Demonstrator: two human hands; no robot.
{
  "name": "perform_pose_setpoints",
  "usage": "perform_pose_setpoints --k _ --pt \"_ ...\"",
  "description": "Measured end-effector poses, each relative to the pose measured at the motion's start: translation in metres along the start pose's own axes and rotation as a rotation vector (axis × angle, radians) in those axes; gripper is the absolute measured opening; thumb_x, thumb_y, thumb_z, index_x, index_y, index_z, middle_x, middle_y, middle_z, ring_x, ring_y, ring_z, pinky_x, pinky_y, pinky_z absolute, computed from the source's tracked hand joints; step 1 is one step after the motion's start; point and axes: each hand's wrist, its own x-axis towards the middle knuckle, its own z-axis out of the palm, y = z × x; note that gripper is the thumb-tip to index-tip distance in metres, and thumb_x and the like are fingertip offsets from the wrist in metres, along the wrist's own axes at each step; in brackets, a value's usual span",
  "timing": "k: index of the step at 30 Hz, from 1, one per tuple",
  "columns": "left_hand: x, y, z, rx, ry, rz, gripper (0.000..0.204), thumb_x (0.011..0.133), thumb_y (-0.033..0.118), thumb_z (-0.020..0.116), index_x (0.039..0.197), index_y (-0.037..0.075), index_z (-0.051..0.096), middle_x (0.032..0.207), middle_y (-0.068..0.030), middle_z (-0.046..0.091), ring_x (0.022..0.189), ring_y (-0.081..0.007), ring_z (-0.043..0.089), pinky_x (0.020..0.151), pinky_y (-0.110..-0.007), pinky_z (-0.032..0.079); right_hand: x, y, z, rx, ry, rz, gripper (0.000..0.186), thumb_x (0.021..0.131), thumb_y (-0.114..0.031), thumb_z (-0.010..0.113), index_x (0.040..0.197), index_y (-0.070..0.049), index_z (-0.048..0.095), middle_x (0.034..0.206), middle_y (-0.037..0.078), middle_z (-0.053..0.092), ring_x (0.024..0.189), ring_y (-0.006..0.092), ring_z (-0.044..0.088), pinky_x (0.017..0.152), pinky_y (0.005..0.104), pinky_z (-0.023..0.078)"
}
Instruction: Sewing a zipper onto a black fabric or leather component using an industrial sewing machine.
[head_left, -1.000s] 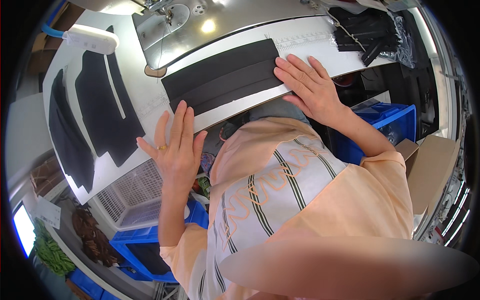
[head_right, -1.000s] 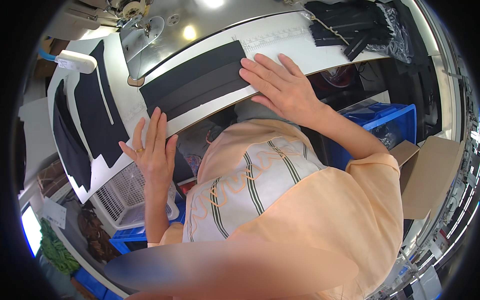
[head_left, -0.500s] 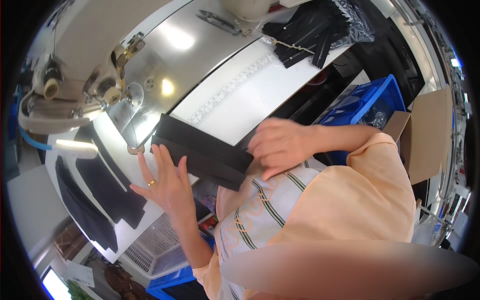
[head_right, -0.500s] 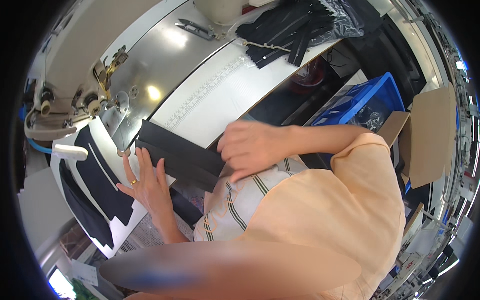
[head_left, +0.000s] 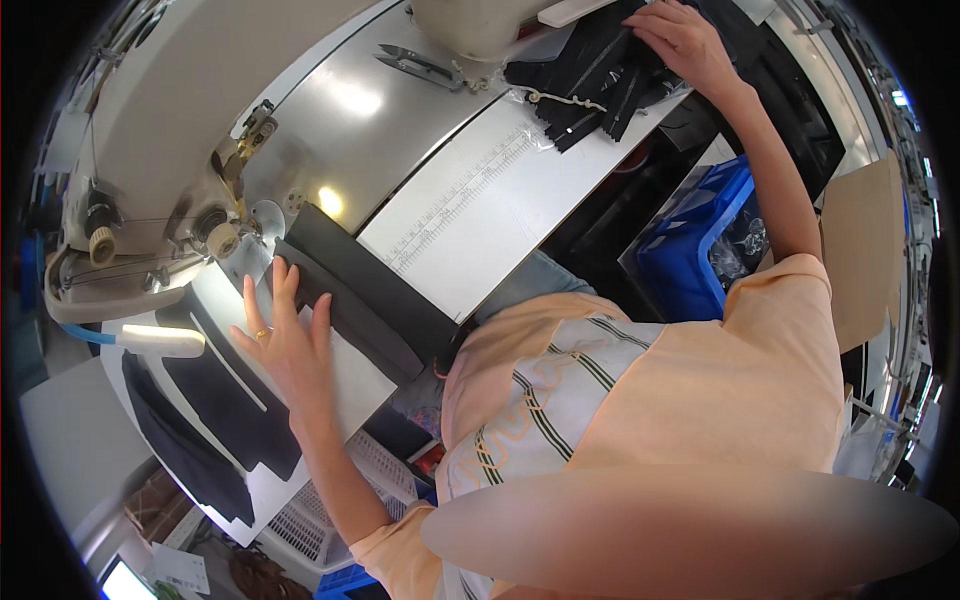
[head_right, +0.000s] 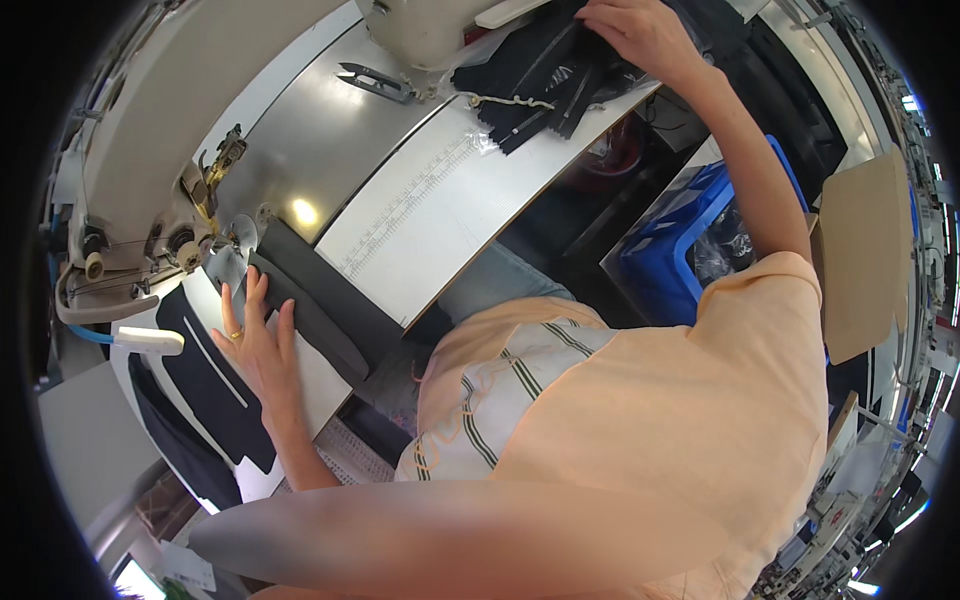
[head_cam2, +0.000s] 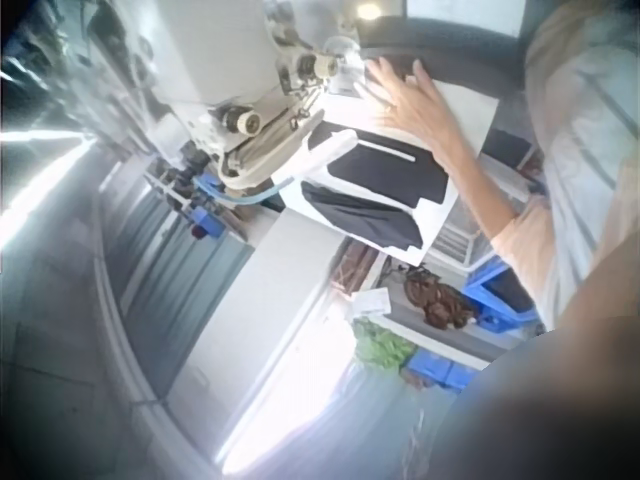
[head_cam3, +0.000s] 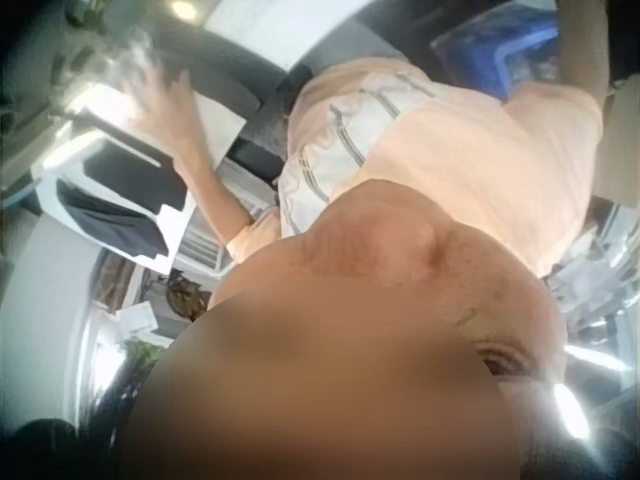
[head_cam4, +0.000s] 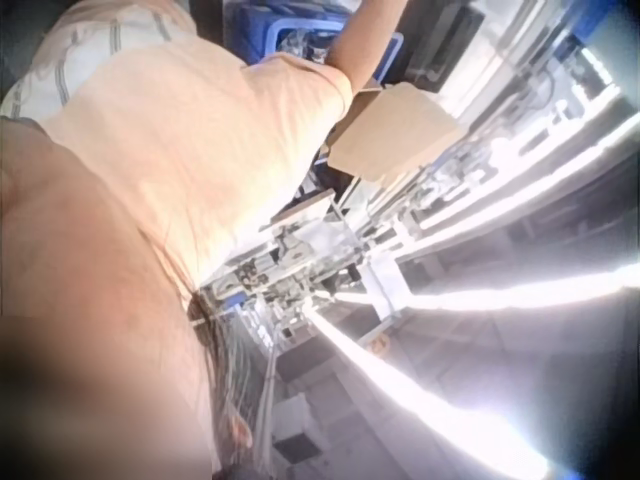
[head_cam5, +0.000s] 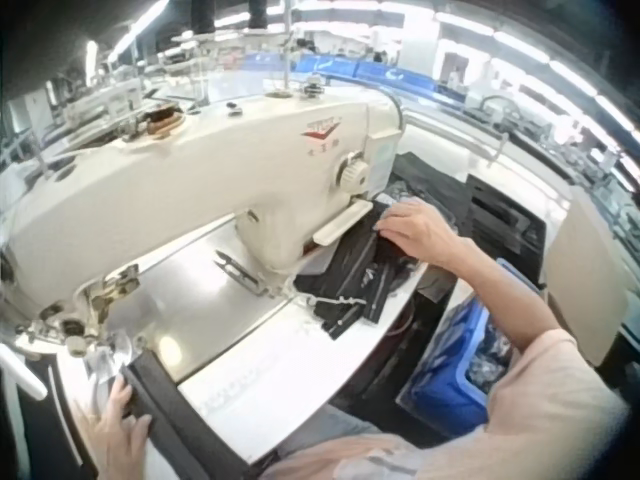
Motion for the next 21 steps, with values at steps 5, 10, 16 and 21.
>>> perform_pose_setpoints --k 5,10,16,21 --pt "0.001 -0.003 0.003 0.015 0.084 0.042 0.045 0.092 0.026 0.064 0.134 0.012 0.054 0.141 0.0037 0.052 0.142 -0.0273 0.032 0.112 -0.063 0.006 0.02 -0.026 -0.026 0.032 0.138 0.008 0.014 0.083 -0.006 0.067 0.097 -0.006 0.07 0.094 0.015 0.066 0.091 0.0296 0.065 0.084 0.038 0.051" --pt "-0.01 -0.005 0.004 0.109 0.1 0.041 0.042 0.091 0.029 0.064 0.131 0.015 0.058 0.136 0.0034 0.054 0.139 -0.0272 0.036 0.11 -0.066 0.013 0.059 -0.159 -0.041 0.967 0.127 -0.341 0.026 0.078 0.007 0.067 0.104 0.002 0.07 0.096 0.017 0.069 0.084 0.025 0.068 0.067 0.0309 0.056" --pt "-0.003 -0.006 0.003 -0.042 0.129 0.073 0.039 0.086 0.02 0.068 0.123 0.014 0.059 0.136 0.0047 0.054 0.137 -0.0258 0.038 0.106 -0.069 0.018 0.11 -0.282 0.069 1.005 0.146 -0.481 0.028 0.08 0.001 0.068 0.107 -0.002 0.068 0.11 0.011 0.066 0.087 0.022 0.068 0.067 0.0281 0.057" --pt "-0.003 -0.014 0.01 -0.046 0.228 0.133 0.034 0.076 0.003 0.065 0.109 0.013 0.062 0.129 0.0058 0.06 0.134 -0.0233 0.043 0.104 -0.069 0.019 0.135 -0.287 0.113 0.703 -0.012 -0.486 0.038 0.08 -0.002 0.066 0.115 -0.013 0.063 0.126 0.002 0.056 0.096 0.0215 0.066 0.066 0.0304 0.057"
